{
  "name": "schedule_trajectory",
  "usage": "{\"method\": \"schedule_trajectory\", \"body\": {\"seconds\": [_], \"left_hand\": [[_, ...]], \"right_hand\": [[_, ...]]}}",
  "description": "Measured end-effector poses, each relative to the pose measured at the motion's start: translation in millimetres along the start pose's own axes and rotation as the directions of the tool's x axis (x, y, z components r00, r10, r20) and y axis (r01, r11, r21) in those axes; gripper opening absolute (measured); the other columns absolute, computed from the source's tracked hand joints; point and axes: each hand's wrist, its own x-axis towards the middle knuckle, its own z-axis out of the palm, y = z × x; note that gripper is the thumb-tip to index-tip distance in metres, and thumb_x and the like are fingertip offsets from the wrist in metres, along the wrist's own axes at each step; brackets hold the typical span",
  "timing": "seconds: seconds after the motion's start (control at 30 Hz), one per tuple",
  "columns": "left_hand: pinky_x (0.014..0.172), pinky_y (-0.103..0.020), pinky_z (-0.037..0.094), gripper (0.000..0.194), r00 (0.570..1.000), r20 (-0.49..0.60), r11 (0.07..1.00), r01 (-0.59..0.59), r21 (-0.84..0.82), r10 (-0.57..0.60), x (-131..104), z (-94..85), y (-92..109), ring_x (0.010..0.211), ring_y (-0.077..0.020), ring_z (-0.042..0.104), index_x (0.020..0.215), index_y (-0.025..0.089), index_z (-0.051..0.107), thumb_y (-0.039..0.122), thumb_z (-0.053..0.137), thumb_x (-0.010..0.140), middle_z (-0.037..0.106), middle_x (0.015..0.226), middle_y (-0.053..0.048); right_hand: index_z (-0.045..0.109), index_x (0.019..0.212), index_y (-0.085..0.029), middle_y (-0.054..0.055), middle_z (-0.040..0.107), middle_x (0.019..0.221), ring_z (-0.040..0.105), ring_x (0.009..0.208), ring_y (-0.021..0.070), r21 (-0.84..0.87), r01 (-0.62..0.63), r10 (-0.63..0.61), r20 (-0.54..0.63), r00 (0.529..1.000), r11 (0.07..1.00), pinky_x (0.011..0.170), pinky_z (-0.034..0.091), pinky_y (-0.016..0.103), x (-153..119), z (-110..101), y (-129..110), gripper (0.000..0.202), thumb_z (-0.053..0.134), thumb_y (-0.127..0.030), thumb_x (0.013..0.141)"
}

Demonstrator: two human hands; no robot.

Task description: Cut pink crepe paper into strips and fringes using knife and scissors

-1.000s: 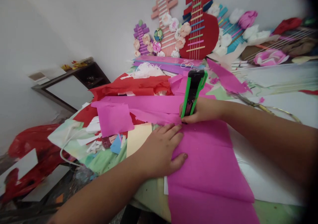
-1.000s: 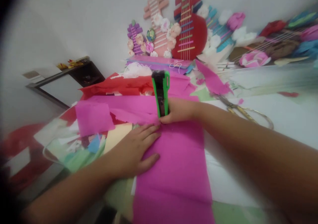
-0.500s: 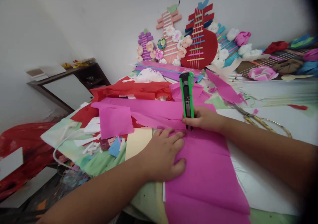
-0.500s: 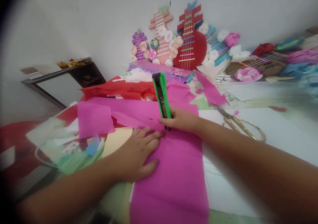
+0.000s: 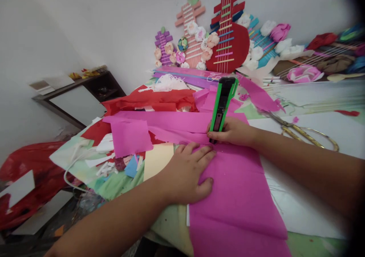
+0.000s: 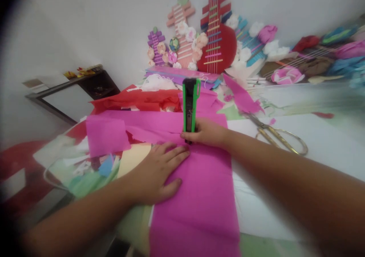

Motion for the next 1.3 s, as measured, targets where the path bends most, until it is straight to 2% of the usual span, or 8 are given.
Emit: {"method": "schedule_trajectory", "body": {"seconds": [0.3,0.4,0.53,0.83,1.1,1.3], "left_hand": [[0.092,-0.054,0.027,0.054,1.0,-0.011,0.999,-0.013,0.032,0.014,0.7,1.4,-1.1,0.111,-0.0334,0.036,0.127,0.017,0.04,0.041,0.039,0.079,0.043,0.13,-0.007],[0.091,-0.054,0.027,0.055,1.0,-0.007,1.0,-0.013,0.028,0.013,0.9,2.1,-1.6,0.112,-0.0337,0.035,0.128,0.018,0.039,0.042,0.039,0.078,0.042,0.13,-0.007],[0.092,-0.053,0.027,0.055,1.0,0.0,1.0,-0.016,0.013,0.016,1.2,1.6,-1.7,0.114,-0.0336,0.035,0.128,0.018,0.039,0.041,0.039,0.078,0.04,0.132,-0.006],[0.093,-0.053,0.026,0.056,1.0,0.018,1.0,-0.01,0.005,0.01,1.1,2.0,-2.3,0.115,-0.034,0.034,0.129,0.017,0.038,0.042,0.039,0.078,0.037,0.135,-0.006],[0.093,-0.053,0.026,0.056,1.0,-0.004,1.0,-0.014,0.018,0.014,0.7,3.2,-2.7,0.113,-0.0341,0.035,0.129,0.017,0.038,0.042,0.038,0.079,0.039,0.134,-0.006],[0.092,-0.053,0.027,0.055,1.0,0.005,1.0,-0.013,0.024,0.013,1.3,2.8,-2.0,0.112,-0.0334,0.036,0.128,0.017,0.04,0.042,0.04,0.078,0.042,0.131,-0.007]], "right_hand": [[0.056,0.07,-0.015,0.001,0.058,0.066,0.052,0.061,0.0123,-0.13,0.038,-0.03,0.065,0.997,0.991,0.058,0.04,0.024,2.7,3.6,-1.3,0.033,0.049,-0.047,0.072],[0.057,0.07,-0.016,0.001,0.058,0.066,0.052,0.061,0.0123,-0.096,0.03,-0.024,0.062,0.998,0.995,0.058,0.041,0.024,2.5,3.6,0.0,0.032,0.051,-0.047,0.071],[0.057,0.07,-0.015,0.001,0.059,0.066,0.054,0.064,0.0128,-0.002,0.025,-0.025,-0.001,1.0,1.0,0.061,0.042,0.024,0.1,2.7,3.2,0.031,0.051,-0.046,0.072],[0.053,0.066,-0.016,0.001,0.056,0.062,0.052,0.059,0.0116,0.061,0.038,-0.033,-0.081,0.996,0.997,0.058,0.041,0.024,-4.5,4.8,0.2,0.027,0.053,-0.042,0.071],[0.053,0.066,-0.016,0.0,0.055,0.062,0.05,0.059,0.0114,-0.083,0.037,-0.04,-0.03,0.999,0.996,0.055,0.038,0.024,-2.0,4.1,2.2,0.032,0.049,-0.047,0.072],[0.054,0.066,-0.016,-0.001,0.053,0.06,0.047,0.057,0.0102,-0.14,0.045,-0.043,0.012,0.999,0.989,0.054,0.037,0.022,-1.5,5.1,-3.4,0.028,0.051,-0.043,0.07]]}}
